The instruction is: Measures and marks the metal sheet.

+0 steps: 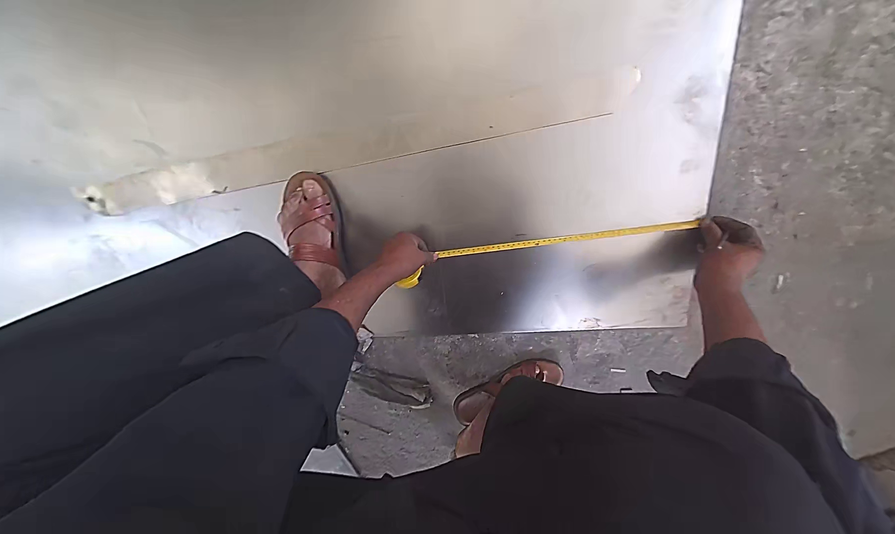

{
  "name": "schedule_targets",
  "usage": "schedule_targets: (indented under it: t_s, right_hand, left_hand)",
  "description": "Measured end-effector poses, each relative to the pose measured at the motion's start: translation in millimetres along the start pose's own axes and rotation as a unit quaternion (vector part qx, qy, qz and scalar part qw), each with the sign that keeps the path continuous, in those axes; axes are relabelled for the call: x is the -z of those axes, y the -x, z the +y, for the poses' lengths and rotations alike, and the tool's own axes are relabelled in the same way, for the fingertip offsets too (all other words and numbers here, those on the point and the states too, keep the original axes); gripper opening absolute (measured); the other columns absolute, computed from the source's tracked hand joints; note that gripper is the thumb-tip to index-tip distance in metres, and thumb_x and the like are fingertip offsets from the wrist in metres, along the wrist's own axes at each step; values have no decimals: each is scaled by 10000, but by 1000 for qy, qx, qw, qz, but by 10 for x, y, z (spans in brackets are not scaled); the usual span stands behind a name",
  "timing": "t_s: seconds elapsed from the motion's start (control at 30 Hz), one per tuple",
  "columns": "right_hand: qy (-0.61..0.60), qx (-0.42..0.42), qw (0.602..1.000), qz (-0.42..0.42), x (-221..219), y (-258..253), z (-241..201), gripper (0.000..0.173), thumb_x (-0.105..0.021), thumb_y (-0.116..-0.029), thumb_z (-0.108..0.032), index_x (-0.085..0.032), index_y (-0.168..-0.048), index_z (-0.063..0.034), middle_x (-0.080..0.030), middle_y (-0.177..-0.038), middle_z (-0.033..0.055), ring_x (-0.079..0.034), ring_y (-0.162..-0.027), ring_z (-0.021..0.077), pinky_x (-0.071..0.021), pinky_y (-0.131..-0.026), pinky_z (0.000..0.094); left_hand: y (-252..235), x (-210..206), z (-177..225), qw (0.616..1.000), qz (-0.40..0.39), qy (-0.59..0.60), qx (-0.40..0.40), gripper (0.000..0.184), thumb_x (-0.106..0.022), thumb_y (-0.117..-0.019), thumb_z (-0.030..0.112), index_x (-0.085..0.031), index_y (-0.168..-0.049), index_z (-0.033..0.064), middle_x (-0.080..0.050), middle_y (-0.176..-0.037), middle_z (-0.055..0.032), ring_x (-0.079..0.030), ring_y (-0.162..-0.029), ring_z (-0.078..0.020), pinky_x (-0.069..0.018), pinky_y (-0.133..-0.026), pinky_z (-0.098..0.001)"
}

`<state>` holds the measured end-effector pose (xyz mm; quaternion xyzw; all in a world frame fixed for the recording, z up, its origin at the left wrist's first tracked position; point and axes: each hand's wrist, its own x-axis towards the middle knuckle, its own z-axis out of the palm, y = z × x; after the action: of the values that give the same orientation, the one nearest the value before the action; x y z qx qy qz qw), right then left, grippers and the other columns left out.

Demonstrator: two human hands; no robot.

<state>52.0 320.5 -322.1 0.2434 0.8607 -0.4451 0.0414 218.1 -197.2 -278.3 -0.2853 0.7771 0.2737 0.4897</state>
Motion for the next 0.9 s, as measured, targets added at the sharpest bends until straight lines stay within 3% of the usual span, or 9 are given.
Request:
schedule_targets:
  t_s: [0.17, 0.37, 0.57, 0.9]
  right_hand:
    - [11, 18, 1000, 2, -5, -106, -13, 365, -803, -858, -74, -657, -1180, 16, -687, -1021, 66, -640, -791, 58, -567, -731, 257]
    - [-20, 15, 1000, -4, 12, -94, 22, 317, -771, -897, -76, -640, -1168, 26, -680, -980, 36, -650, -779, 52, -581, -738, 253]
    - [15, 2, 1000, -8, 23, -32, -92, 281, -751, -916, -66, -650, -1152, 48, -674, -980, 75, -647, -795, 66, -572, -755, 254]
    - [23, -16, 999, -19, 44, -73, -94, 279, -765, -902, -77, -660, -1142, 20, -675, -955, 43, -635, -756, 52, -570, -735, 254]
  left_hand:
    - [-41, -7, -6, 1000, 7, -15, -25, 353, -667, -1002, 350, -753, -953, 11, -718, -946, -195, -684, -958, -372, -518, -873, -624]
    - [16, 14, 29, 999, 4, -37, -26, 357, -670, -998, 369, -749, -952, 24, -708, -917, -182, -682, -929, -354, -525, -834, -600]
    - [6, -10, 10, 999, 14, -29, -26, 360, -666, -997, 377, -753, -968, 29, -717, -936, -182, -688, -953, -364, -528, -842, -616]
    - [36, -39, 35, 999, 33, -32, 6, 367, -632, -1003, 403, -753, -991, 57, -722, -956, -183, -695, -965, -378, -533, -824, -642]
